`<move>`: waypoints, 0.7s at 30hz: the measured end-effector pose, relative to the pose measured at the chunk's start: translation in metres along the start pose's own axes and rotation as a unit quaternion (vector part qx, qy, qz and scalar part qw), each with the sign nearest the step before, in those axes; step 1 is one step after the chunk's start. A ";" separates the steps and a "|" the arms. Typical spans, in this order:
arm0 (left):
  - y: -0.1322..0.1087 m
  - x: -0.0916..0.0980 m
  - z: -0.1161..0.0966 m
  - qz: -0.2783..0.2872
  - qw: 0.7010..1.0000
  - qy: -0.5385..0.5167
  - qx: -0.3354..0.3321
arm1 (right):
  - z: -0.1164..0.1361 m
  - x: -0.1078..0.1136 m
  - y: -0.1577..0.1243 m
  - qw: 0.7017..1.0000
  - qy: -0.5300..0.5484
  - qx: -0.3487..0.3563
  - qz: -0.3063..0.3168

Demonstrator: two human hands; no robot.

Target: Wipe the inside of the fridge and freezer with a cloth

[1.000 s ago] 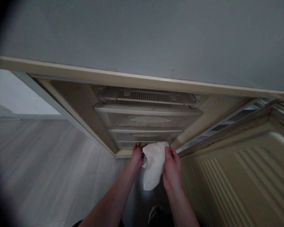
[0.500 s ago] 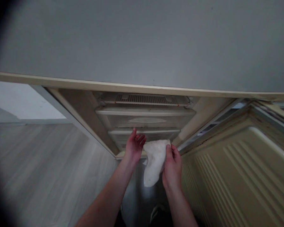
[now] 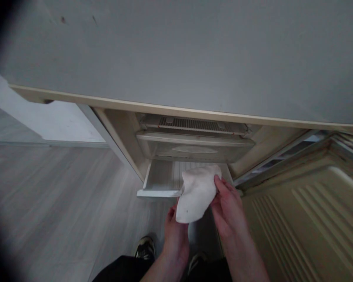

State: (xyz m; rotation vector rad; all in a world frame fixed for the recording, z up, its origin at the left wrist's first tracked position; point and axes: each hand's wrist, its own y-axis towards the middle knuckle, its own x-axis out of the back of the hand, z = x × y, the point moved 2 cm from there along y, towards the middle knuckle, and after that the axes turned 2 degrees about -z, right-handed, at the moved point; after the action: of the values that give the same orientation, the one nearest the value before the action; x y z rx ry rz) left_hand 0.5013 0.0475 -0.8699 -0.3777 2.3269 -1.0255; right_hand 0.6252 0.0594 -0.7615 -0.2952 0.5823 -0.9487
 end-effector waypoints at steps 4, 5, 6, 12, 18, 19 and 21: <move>0.005 -0.009 -0.013 -0.014 0.999 -0.031 0.034 | -0.019 -0.020 0.035 1.000 -0.009 -0.024 0.016; 0.005 -0.011 -0.016 -0.014 0.999 -0.037 0.038 | -0.024 -0.024 0.043 0.999 -0.018 -0.030 0.011; 0.005 -0.014 -0.019 -0.013 0.998 -0.041 0.040 | -0.029 -0.029 0.051 0.999 -0.032 -0.037 0.006; 0.000 -0.028 -0.027 -0.035 0.996 -0.040 0.073 | -0.042 -0.036 0.078 0.941 -0.300 -0.001 0.159; -0.002 -0.029 -0.030 -0.049 0.996 -0.012 0.080 | -0.010 -0.005 0.088 0.884 -0.396 0.151 0.196; -0.001 -0.027 -0.030 -0.052 0.996 -0.004 0.078 | -0.006 -0.001 0.089 0.889 -0.388 0.147 0.195; 0.001 -0.022 -0.029 -0.059 0.996 0.008 0.067 | -0.001 0.004 0.089 0.893 -0.382 0.145 0.191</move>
State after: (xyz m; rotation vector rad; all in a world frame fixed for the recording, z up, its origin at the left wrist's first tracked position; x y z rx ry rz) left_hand 0.5019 0.0755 -0.8462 -0.4589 2.2576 -1.2368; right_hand 0.6861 0.1056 -0.8067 -0.2469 -0.2285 -0.4606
